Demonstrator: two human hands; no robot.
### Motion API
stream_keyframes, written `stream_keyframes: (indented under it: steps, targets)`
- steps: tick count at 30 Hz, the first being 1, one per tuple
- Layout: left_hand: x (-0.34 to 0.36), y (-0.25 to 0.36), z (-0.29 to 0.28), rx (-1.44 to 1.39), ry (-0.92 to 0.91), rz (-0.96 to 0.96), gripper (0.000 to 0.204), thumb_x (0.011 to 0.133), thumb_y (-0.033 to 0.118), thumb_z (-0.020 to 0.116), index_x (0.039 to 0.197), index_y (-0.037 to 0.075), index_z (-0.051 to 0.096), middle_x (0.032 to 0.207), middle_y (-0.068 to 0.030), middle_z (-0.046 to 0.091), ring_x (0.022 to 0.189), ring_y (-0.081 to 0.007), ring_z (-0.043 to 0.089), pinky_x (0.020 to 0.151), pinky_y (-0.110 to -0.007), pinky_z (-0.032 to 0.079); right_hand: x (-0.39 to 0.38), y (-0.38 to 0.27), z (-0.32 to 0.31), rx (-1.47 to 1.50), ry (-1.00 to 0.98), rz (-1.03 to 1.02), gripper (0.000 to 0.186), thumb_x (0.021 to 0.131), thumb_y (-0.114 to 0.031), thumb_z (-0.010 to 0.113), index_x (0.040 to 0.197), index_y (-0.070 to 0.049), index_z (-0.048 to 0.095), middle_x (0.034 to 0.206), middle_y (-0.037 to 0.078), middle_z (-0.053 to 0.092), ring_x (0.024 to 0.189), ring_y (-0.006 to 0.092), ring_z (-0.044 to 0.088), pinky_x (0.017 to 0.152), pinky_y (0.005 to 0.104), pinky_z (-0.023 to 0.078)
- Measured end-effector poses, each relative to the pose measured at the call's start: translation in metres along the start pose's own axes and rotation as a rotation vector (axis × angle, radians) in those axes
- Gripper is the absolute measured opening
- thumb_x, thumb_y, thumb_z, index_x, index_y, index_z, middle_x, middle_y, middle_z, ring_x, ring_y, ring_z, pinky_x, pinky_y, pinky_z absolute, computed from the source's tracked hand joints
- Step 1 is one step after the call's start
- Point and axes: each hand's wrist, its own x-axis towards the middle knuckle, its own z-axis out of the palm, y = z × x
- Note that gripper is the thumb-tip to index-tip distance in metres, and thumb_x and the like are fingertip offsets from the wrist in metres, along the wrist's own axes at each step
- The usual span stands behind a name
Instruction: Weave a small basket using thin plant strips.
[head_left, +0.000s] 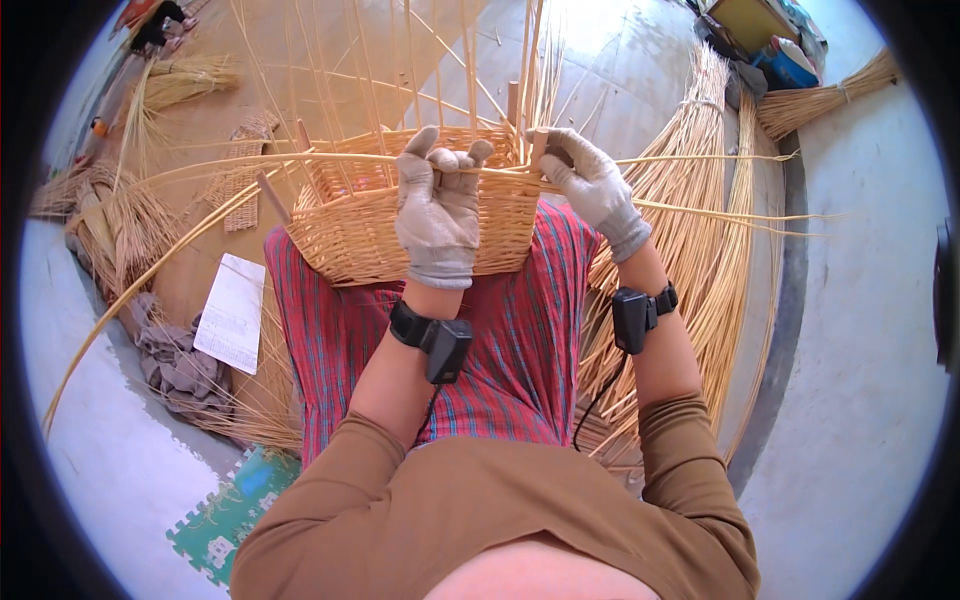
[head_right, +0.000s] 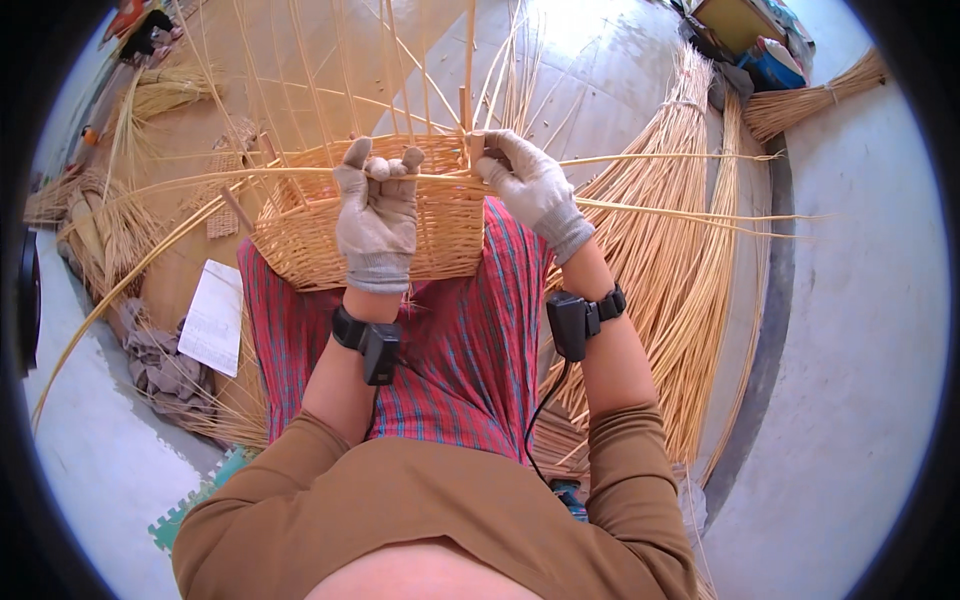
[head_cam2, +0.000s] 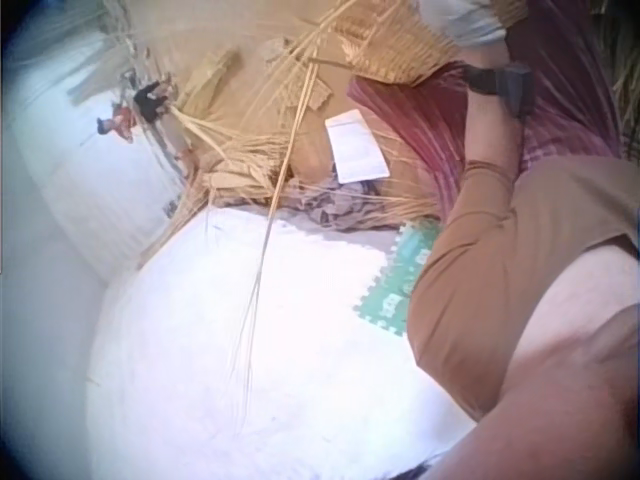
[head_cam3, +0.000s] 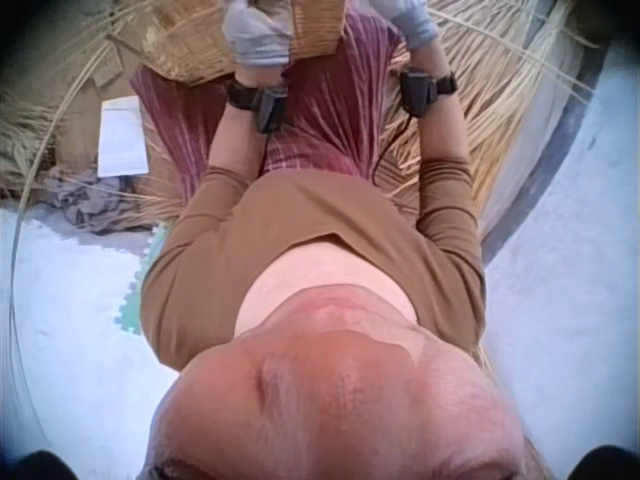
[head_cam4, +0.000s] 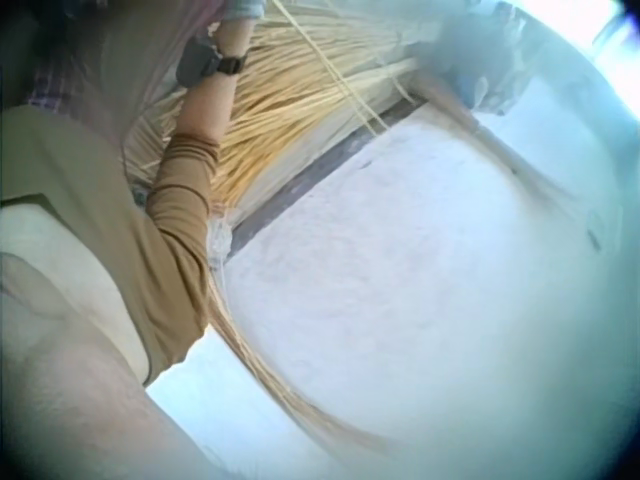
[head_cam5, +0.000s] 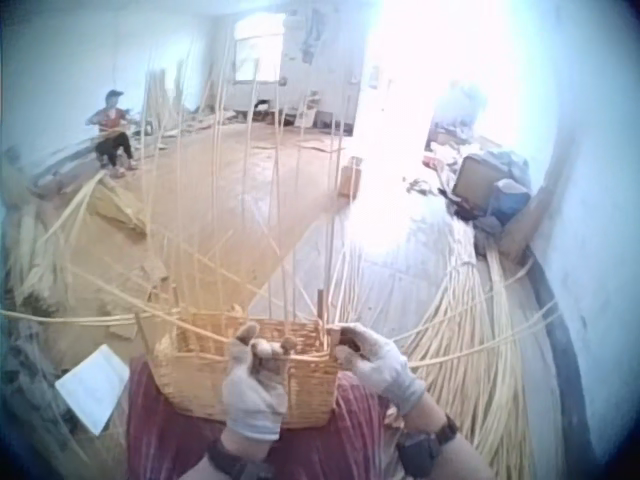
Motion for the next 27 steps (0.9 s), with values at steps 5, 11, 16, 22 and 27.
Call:
stream_keyframes:
  steps: [5,11,16,22,27]
  targets:
    - [-0.026,0.003,0.021,0.234,0.092,0.061,0.042,0.111,0.041,0.05,0.127,0.004,0.061,0.102,-0.0094,0.067,0.108,-0.0281,0.067,0.115,-0.056,0.051,0.0,-0.007,0.003,-0.172,-0.009,0.075,0.052,0.09,0.002,0.077,0.138,0.002,0.058,0.116,0.011,0.073,0.107,0.0179,0.07,0.098,0.0329,0.058]
    - [-0.006,0.003,0.031,-0.053,0.126,-0.017,0.043,0.111,0.042,0.048,0.101,0.003,0.064,0.099,-0.0108,0.064,0.104,-0.0286,0.061,0.111,-0.057,0.052,0.004,-0.003,0.006,-0.204,0.028,0.078,0.054,0.085,0.001,0.08,0.134,0.005,0.058,0.116,0.013,0.073,0.104,0.0203,0.072,0.096,0.0335,0.06]
    - [0.023,-0.004,0.015,-0.223,0.09,-0.095,0.042,0.111,0.038,0.05,0.08,0.01,0.055,0.064,-0.0007,0.037,0.057,-0.0149,0.029,0.073,-0.039,0.052,0.001,-0.004,0.006,-0.102,0.003,0.071,0.05,0.085,0.003,0.079,0.131,0.005,0.06,0.116,0.012,0.072,0.106,0.0187,0.072,0.097,0.033,0.059]
    - [0.032,-0.002,0.006,-0.272,-0.376,-0.199,0.044,0.112,0.04,0.046,0.078,0.014,0.056,0.054,0.0043,0.021,0.051,-0.0119,0.017,0.056,-0.032,0.027,0.001,-0.006,0.007,-0.167,0.029,0.074,0.046,0.085,0.002,0.08,0.126,0.005,0.06,0.114,0.011,0.072,0.105,0.0181,0.071,0.096,0.0333,0.059]
    - [0.001,-0.003,0.028,-0.09,0.084,-0.094,0.032,0.113,0.034,0.046,0.11,0.009,0.066,0.085,-0.0077,0.064,0.084,-0.0192,0.062,0.096,-0.041,0.051,0.005,-0.001,0.008,-0.117,0.03,0.097,0.045,0.085,-0.001,0.08,0.125,0.005,0.06,0.113,0.012,0.072,0.104,0.019,0.071,0.096,0.0338,0.059]
